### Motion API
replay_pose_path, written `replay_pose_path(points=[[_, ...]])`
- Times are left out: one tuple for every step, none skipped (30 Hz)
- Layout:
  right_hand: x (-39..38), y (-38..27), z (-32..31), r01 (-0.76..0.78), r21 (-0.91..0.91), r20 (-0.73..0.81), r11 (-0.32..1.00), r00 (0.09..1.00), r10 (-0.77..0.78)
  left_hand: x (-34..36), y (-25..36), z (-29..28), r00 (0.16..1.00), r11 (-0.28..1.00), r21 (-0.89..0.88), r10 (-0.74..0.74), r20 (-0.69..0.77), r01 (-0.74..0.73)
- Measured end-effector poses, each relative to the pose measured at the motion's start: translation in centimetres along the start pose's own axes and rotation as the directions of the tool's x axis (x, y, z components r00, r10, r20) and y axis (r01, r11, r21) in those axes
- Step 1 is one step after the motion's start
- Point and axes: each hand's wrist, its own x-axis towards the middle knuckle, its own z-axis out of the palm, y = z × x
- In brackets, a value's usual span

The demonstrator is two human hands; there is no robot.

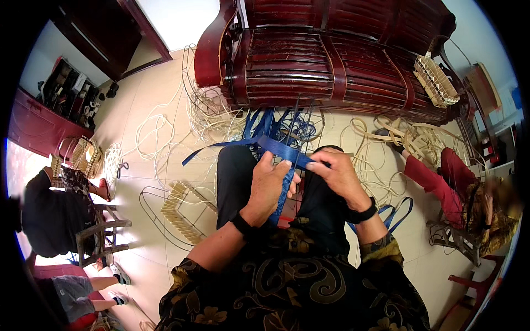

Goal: The person weaves a blue plastic strap around a wire basket frame by hand while holding the frame in their lap, pulling the strap through the structure to secure it.

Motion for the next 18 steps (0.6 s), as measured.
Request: replay_pose_path(points=[[-1.0,0.8,-0.8,0.012,-0.031,-0.029,0.999,1.0,-0.013,-0.1,0.2,0.2,1.0,1.0,-0.002,-0.006,-0.01,0.006],[-2.3,1.2,-2.4,-0.038,-0.061,-0.015,0.997,0.999,0.037,-0.2,0.2,0.2,1.0,1.0,-0.002,-0.012,-0.02,0.012],[-4.1,1.9,-4.6,-0.084,-0.096,-0.004,0.992,0.996,0.084,-0.2,0.1,0.2,1.0,1.0,-0.01,-0.02,-0.015,0.02],[-6.0,2.8,-7.1,-0.138,-0.152,-0.023,0.979,0.99,0.136,-0.1,0.0,0.1,1.0,0.999,-0.021,-0.024,-0.008,0.024],[-8.9,4.2,-10.1,-0.226,-0.244,-0.098,0.943,0.973,0.207,-0.1,0.0,0.1,1.0,0.999,-0.033,-0.031,0.001,0.031],[-12.0,5.7,-13.4,-0.326,-0.349,-0.2,0.879,0.942,0.27,-0.1,-0.1,0.2,0.999,0.999,-0.039,-0.036,-0.009,0.036],[-15.6,7.4,-17.0,-0.45,-0.467,-0.328,0.762,0.888,0.323,-0.1,-0.1,0.2,0.999,0.998,-0.046,-0.043,-0.021,0.042],[-20.0,8.9,-21.2,-0.607,-0.569,-0.48,0.555,0.793,0.375,-0.1,-0.1,0.3,0.998,0.997,-0.054,-0.052,-0.028,0.051],[-24.3,9.8,-25.0,-0.757,-0.601,-0.639,0.256,0.647,0.416,-0.1,-0.2,0.3,0.999,0.997,-0.062,-0.049,-0.021,0.047],[-28.1,9.9,-28.0,-0.836,-0.54,-0.78,-0.097,0.454,0.43,0.0,-0.2,0.3,0.999,0.997,-0.071,-0.045,-0.014,0.044],[-30.7,9.0,-30.4,-0.798,-0.453,-0.863,-0.396,0.283,0.418,0.0,-0.3,0.3,0.999,0.996,-0.079,-0.043,-0.019,0.041],[-42.6,9.2,-38.6,-0.755,-0.419,-0.907,-0.504,0.376,0.19,0.8,-0.7,0.1,0.995,0.986,-0.142,-0.081,0.061,0.089],[-39.5,10.8,-36.5,-0.736,-0.413,-0.907,-0.537,0.384,0.172,0.2,-0.5,0.2,0.998,0.993,-0.109,-0.055,0.003,0.055],[-37.7,9.0,-35.0,-0.705,-0.372,-0.919,-0.604,0.373,0.13,0.0,-0.3,0.4,0.999,0.994,-0.096,-0.043,-0.014,0.042],[-34.6,7.6,-32.8,-0.736,-0.397,-0.904,-0.548,0.416,0.096,-0.1,-0.2,0.5,0.999,0.995,-0.085,-0.047,-0.018,0.046],[-31.3,5.8,-30.7,-0.757,-0.425,-0.886,-0.496,0.46,0.057,-0.1,-0.2,0.6,0.998,0.996,-0.076,-0.056,-0.015,0.054],[-27.5,4.7,-28.7,-0.794,-0.494,-0.854,-0.353,0.52,0.024,-0.1,-0.3,0.7,0.998,0.996,-0.072,-0.059,-0.011,0.058],[-23.2,4.4,-25.8,-0.791,-0.604,-0.796,-0.098,0.604,0.033,0.0,-0.3,0.6,0.999,0.997,-0.058,-0.053,-0.004,0.053]])
